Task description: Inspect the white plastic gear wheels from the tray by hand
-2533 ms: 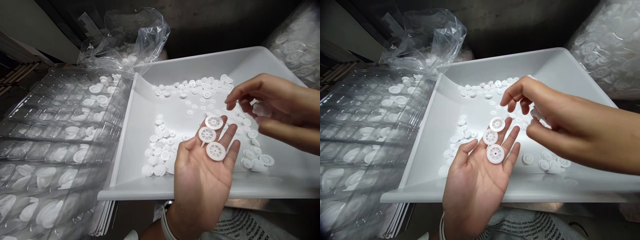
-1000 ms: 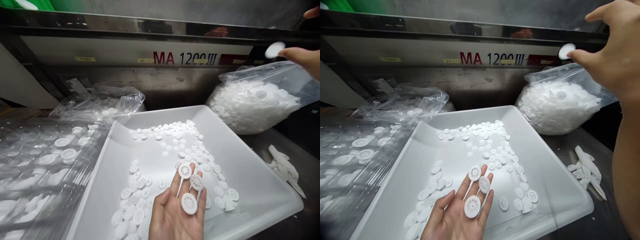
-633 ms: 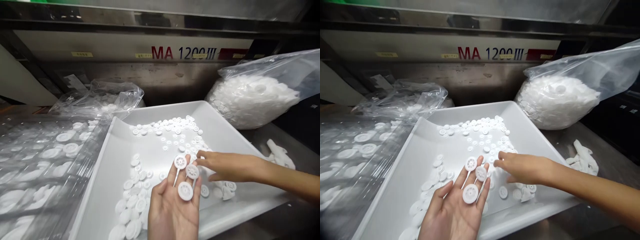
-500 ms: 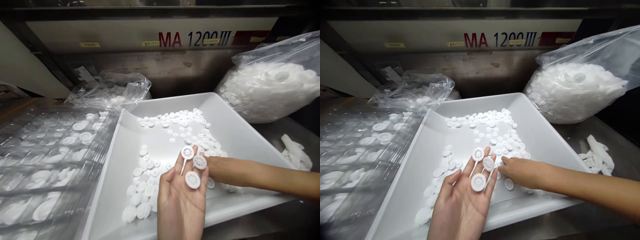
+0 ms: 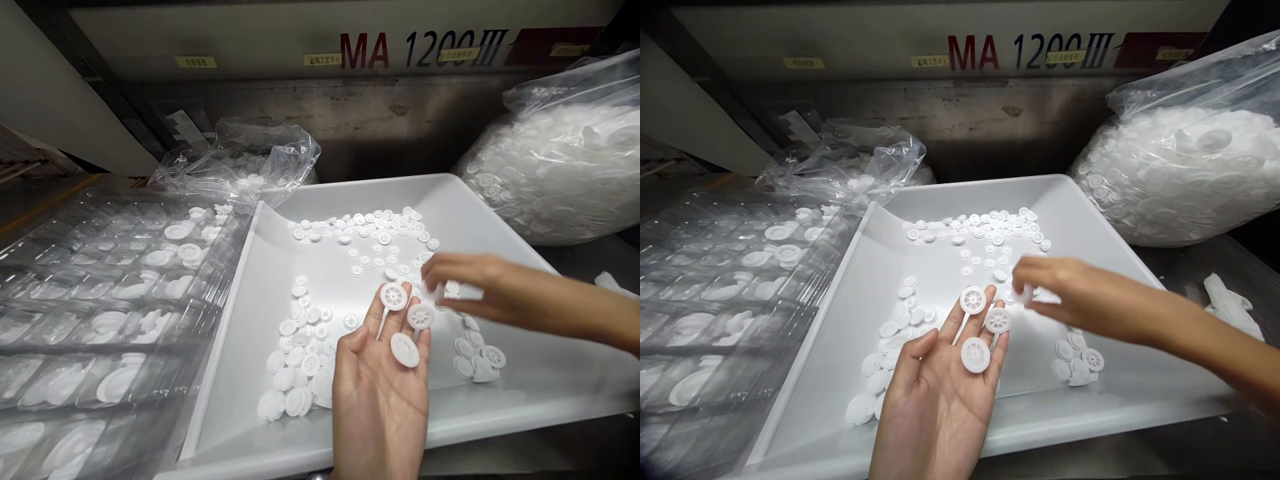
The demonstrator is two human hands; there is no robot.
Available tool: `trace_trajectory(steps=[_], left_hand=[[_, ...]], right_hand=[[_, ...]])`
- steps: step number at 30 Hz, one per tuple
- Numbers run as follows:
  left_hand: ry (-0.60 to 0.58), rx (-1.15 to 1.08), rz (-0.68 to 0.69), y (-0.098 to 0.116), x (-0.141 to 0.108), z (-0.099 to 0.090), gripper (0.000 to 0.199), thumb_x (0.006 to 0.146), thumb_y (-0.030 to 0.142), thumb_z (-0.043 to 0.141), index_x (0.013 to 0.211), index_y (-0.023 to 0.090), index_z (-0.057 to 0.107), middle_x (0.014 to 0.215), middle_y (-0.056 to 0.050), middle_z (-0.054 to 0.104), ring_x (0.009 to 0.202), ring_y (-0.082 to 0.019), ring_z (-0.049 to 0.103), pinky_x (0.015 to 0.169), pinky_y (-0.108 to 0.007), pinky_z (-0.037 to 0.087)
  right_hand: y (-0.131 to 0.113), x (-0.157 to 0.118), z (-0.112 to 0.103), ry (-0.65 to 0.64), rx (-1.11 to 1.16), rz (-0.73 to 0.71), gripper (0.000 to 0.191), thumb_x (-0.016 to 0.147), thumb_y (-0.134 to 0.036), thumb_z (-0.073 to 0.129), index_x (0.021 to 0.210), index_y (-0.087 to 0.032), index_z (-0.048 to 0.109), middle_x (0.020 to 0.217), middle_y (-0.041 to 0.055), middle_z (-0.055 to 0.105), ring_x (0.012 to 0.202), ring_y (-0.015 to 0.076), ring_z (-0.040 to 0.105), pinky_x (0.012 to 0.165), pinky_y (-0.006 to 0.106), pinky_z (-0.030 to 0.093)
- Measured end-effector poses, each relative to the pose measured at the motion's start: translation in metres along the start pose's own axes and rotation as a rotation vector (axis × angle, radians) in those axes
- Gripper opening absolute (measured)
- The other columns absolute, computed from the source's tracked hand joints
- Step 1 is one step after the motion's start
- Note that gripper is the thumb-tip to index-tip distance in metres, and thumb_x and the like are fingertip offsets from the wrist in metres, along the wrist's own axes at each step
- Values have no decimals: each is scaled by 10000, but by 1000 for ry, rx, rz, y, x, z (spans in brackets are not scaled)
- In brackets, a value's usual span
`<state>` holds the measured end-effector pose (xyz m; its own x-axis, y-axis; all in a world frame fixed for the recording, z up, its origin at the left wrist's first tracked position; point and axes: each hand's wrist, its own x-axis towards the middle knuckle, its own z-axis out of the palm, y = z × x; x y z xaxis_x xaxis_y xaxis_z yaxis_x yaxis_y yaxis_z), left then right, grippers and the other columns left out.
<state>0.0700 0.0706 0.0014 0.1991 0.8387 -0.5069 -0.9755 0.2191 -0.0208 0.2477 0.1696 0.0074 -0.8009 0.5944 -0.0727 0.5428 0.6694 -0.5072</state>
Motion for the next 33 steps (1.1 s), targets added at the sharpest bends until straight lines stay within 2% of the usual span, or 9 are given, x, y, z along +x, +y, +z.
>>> trace_trajectory(steps=[2, 3, 5, 7, 9, 16, 25, 29, 33], left_hand=[[-41, 11, -4, -2, 2, -2, 478, 932, 311, 395, 1377, 135, 396, 1345, -118, 510, 1271, -210, 461, 1161, -379, 237], [-75, 16, 0, -2, 3, -2, 470, 929, 315, 399, 1359, 127, 424, 1329, -124, 519, 1281, -227, 448, 1164, -387, 222], [-138, 18, 13, -4, 4, -3, 448, 936, 321, 385, 1334, 129, 457, 1287, -125, 538, 1280, -258, 443, 1151, -410, 236], [-170, 8, 24, -4, 4, -3, 418, 951, 319, 351, 1308, 148, 485, 1237, -115, 557, 1251, -268, 470, 1108, -425, 307], [-194, 6, 31, -4, 4, -3, 399, 961, 307, 312, 1255, 146, 530, 1194, -110, 570, 1215, -259, 499, 1043, -398, 387], [-262, 3, -4, -3, 5, -5, 393, 967, 284, 282, 1165, 129, 584, 1165, -113, 570, 1156, -233, 530, 988, -330, 417], [-179, -25, -69, 0, 4, -5, 442, 927, 319, 360, 1270, 101, 532, 1200, -137, 549, 1245, -287, 461, 1137, -412, 207], [-149, 8, -85, 3, 2, -5, 495, 946, 335, 305, 1350, 88, 451, 1338, -163, 499, 1294, -271, 427, 1080, -354, 329], [-120, 22, -111, 4, 1, -3, 504, 959, 340, 273, 1320, 78, 509, 1300, -144, 540, 1328, -282, 375, 1117, -378, 286]], right_hand=[[-14, 6, -15, 266, -70, -3, 187, 863, -344, 605, 1009, -252, 533, 1111, -24, 559, 977, 114, 534, 815, 245, 433], [-23, 10, -17, 298, -54, -36, 187, 857, -343, 620, 998, -255, 535, 1105, -37, 558, 1005, 103, 528, 838, 234, 422], [-41, 17, -13, 236, -46, -120, 179, 892, -378, 581, 1017, -263, 524, 1053, -57, 571, 1005, 97, 519, 874, 271, 375], [-52, 23, -3, 93, -104, -149, 134, 942, -366, 505, 1033, -267, 519, 1059, -66, 568, 1020, 108, 490, 883, 330, 304], [-55, 26, 6, 63, -114, -155, 142, 947, -376, 497, 1035, -267, 513, 1074, -72, 563, 1050, 117, 465, 880, 350, 270], [-42, 20, 8, 96, 37, -159, 327, 877, -367, 606, 1171, -309, 476, 1130, -62, 562, 1116, 125, 477, 948, 327, 337], [-33, 2, 4, 191, 146, 46, 646, 774, -421, 694, 1345, -397, 393, 1303, -75, 473, 1190, 125, 469, 962, 158, 453], [-35, -1, 0, 221, 121, 120, 574, 787, -440, 672, 1304, -414, 422, 1286, -86, 490, 1193, 109, 480, 933, 116, 461], [-36, 7, 0, 171, 152, 143, 509, 846, -422, 609, 1316, -413, 415, 1320, -91, 468, 1225, 118, 458, 1013, 165, 433]])
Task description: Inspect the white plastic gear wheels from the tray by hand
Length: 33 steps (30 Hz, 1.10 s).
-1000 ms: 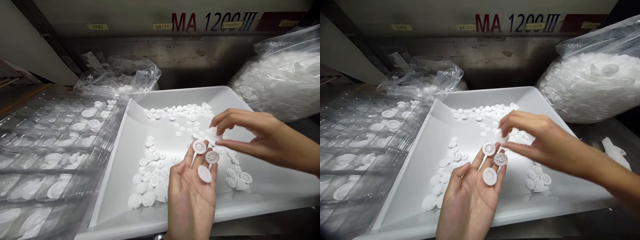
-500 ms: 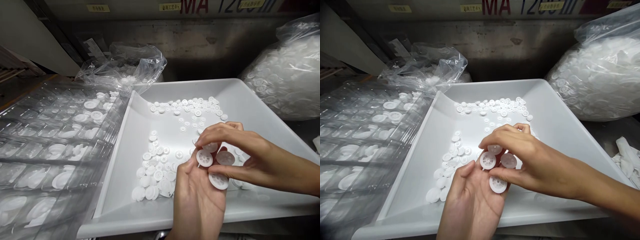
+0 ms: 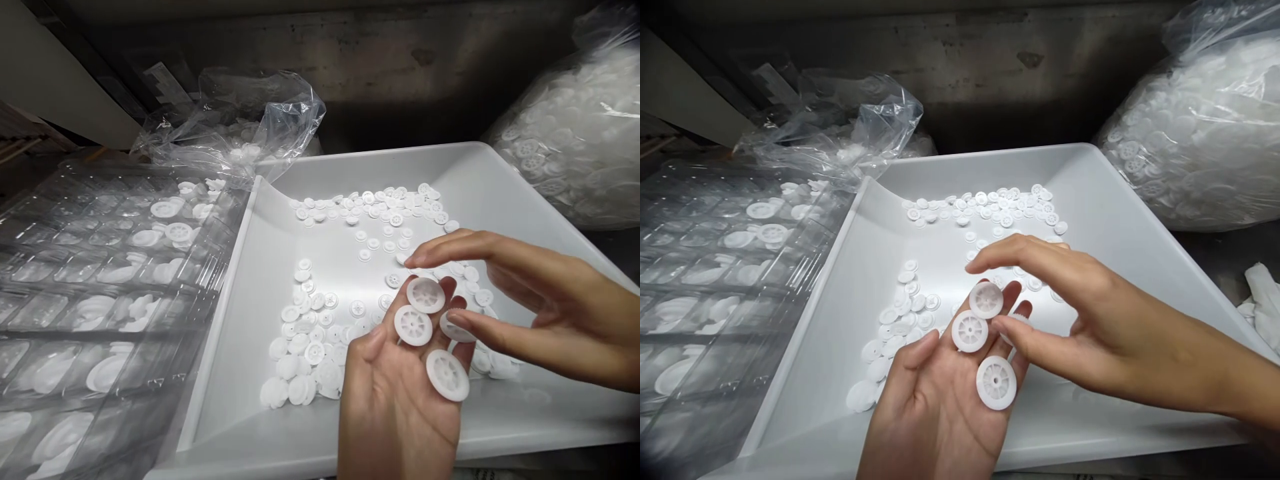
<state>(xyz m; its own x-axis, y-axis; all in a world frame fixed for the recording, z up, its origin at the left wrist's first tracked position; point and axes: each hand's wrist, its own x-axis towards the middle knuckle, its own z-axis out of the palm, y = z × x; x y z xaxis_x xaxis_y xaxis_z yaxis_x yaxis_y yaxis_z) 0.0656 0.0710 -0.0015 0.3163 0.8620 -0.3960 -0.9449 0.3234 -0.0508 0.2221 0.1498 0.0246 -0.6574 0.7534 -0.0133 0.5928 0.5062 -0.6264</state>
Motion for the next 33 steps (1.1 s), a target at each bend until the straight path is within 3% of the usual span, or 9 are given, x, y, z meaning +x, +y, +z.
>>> trace_trajectory(steps=[5, 12, 19, 26, 33], left_hand=[[-15, -119, 35, -5, 4, 0, 494, 912, 343, 355, 1253, 65, 580, 1199, -149, 587, 1344, -326, 336, 1139, -422, 243], [27, -33, -20, 0, 1, 4, 535, 934, 338, 278, 1322, 50, 507, 1310, -155, 526, 1345, -294, 338, 1135, -393, 271], [-27, -96, 21, -5, 4, 1, 565, 919, 365, 291, 1337, 49, 501, 1329, -147, 506, 1389, -324, 237, 1172, -457, 101], [-41, -199, 21, -4, 6, -4, 560, 927, 372, 333, 1314, 10, 515, 1337, -183, 496, 1371, -320, 278, 1145, -401, 263], [-73, -192, 42, -3, 8, -5, 546, 928, 414, 346, 1304, 68, 539, 1340, -142, 509, 1303, -271, 415, 1129, -371, 308]], right_hand=[[6, 9, 4, 1, -32, -126, 380, 867, -411, 584, 1235, -403, 493, 1294, -120, 481, 1215, 98, 458, 1006, 175, 432], [7, 5, 2, 5, 2, -97, 379, 850, -385, 605, 1216, -384, 508, 1242, -94, 525, 1147, 135, 500, 936, 223, 474], [6, 6, 3, 19, -17, -103, 349, 867, -418, 585, 1206, -389, 505, 1228, -104, 535, 1128, 122, 513, 917, 213, 477], [9, 8, 4, -43, -36, -73, 386, 866, -452, 579, 1237, -405, 481, 1248, -107, 524, 1146, 116, 505, 953, 197, 462], [15, 5, 7, -48, -10, 86, 497, 852, -533, 571, 1315, -463, 404, 1273, -111, 515, 1132, 114, 538, 896, 190, 518]])
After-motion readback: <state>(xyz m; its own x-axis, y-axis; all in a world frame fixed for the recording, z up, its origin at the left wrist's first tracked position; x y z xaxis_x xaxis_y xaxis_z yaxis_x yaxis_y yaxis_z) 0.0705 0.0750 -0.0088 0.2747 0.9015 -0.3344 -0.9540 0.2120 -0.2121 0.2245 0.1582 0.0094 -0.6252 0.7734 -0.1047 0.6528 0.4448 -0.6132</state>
